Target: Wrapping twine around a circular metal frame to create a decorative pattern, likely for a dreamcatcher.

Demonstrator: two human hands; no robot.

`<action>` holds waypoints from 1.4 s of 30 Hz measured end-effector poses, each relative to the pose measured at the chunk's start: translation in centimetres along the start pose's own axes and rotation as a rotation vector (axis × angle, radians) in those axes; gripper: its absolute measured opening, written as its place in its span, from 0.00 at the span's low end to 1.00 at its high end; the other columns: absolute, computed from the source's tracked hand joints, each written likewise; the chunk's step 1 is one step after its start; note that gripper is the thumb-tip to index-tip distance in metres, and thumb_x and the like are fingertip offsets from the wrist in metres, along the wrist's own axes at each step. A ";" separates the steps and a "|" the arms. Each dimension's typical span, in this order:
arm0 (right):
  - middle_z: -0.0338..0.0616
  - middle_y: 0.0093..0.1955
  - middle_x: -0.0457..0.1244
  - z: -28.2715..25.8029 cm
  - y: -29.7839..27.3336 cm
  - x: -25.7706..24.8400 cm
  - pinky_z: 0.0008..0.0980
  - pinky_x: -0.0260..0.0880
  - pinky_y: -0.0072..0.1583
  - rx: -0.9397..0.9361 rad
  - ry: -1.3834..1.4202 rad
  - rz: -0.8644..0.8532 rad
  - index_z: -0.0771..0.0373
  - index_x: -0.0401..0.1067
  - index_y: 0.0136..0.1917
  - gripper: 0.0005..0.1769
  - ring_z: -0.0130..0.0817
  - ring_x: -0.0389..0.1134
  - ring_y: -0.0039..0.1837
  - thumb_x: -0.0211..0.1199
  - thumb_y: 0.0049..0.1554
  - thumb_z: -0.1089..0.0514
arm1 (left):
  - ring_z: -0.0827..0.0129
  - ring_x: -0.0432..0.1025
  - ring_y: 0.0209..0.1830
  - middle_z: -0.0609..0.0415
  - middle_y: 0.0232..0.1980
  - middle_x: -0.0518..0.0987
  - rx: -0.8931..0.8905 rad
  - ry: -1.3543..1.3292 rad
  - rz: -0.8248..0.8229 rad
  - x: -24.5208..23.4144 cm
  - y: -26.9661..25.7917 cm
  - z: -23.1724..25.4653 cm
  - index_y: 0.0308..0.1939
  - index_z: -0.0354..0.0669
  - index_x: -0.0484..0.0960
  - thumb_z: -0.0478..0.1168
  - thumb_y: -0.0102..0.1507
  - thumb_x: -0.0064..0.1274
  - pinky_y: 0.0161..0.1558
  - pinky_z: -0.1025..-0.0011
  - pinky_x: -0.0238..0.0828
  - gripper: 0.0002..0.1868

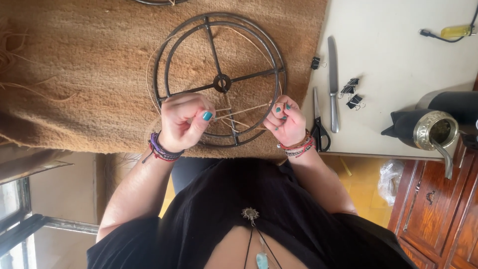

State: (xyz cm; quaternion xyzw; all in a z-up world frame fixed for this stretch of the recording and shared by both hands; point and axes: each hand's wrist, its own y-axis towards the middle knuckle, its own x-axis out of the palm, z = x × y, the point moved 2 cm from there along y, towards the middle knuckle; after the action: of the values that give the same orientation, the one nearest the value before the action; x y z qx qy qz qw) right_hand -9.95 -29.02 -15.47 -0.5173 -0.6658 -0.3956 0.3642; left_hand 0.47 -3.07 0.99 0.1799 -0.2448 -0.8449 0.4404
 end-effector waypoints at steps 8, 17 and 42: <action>0.32 0.22 0.50 -3.1 3.5 10.1 0.19 0.51 0.35 0.290 -1.121 0.117 0.67 0.73 0.45 0.10 0.20 0.48 0.27 0.52 0.65 0.64 | 0.65 0.63 0.14 0.53 0.17 0.71 0.073 -0.024 0.147 0.0 -1.4 -1.2 0.18 0.43 0.70 0.35 0.72 0.40 0.21 0.72 0.64 0.25; 0.46 0.31 0.62 1.0 4.3 6.0 0.17 0.53 0.25 0.458 -0.999 0.154 0.71 0.72 0.51 0.11 0.20 0.56 0.23 0.55 0.66 0.60 | 0.54 0.80 0.29 0.52 0.24 0.75 0.259 0.279 0.056 -1.4 -2.5 1.5 0.21 0.44 0.73 0.40 0.71 0.47 0.34 0.61 0.77 0.21; 0.50 0.63 0.56 3.4 4.1 4.5 0.39 0.70 0.60 0.159 -0.742 0.152 0.69 0.70 0.51 0.12 0.35 0.61 0.63 0.58 0.66 0.56 | 0.52 0.82 0.34 0.45 0.31 0.83 -0.083 0.539 -0.397 -0.8 0.5 3.6 0.42 0.36 0.84 0.34 0.70 0.46 0.54 0.52 0.76 0.11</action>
State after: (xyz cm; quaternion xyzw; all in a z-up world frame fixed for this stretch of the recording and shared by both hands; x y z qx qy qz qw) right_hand -7.14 -23.51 -12.28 -0.6433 -0.7406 -0.1006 0.1660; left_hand -0.60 -1.71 4.32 0.4229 -0.0453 -0.8453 0.3233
